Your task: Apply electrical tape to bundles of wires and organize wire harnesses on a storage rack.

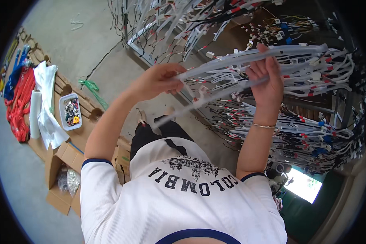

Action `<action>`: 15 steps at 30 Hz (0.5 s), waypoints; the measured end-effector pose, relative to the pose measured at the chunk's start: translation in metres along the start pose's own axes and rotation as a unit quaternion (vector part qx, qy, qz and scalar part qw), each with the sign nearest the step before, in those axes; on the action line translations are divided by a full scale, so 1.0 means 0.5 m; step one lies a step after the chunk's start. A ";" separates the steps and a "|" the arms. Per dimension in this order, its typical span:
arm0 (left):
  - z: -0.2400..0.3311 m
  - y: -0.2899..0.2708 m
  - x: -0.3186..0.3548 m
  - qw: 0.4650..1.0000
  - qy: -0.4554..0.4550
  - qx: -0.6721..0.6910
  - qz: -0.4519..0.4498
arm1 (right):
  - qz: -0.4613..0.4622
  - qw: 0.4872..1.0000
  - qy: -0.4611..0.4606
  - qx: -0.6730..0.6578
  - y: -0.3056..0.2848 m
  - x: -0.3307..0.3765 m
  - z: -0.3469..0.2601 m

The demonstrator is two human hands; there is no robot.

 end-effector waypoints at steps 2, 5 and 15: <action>0.002 -0.042 0.027 0.987 0.043 -0.054 0.143 | 0.005 0.999 -0.012 0.046 0.011 0.009 -0.009; 0.098 -0.028 0.110 0.835 0.237 -0.355 0.348 | 0.052 0.996 -0.004 0.071 0.010 0.022 -0.016; 0.091 0.078 0.174 0.767 0.277 -0.446 0.368 | 0.088 0.991 0.013 0.103 0.022 0.026 0.045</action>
Point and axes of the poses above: each hand's wrist, its own x-axis away from the middle knuckle, its own y-axis out of the palm, z = x × y, the point moved 10 cm from there along -x, towards the middle knuckle, and after that the axes turned 4 degrees about -y, right-handed, at the moved point
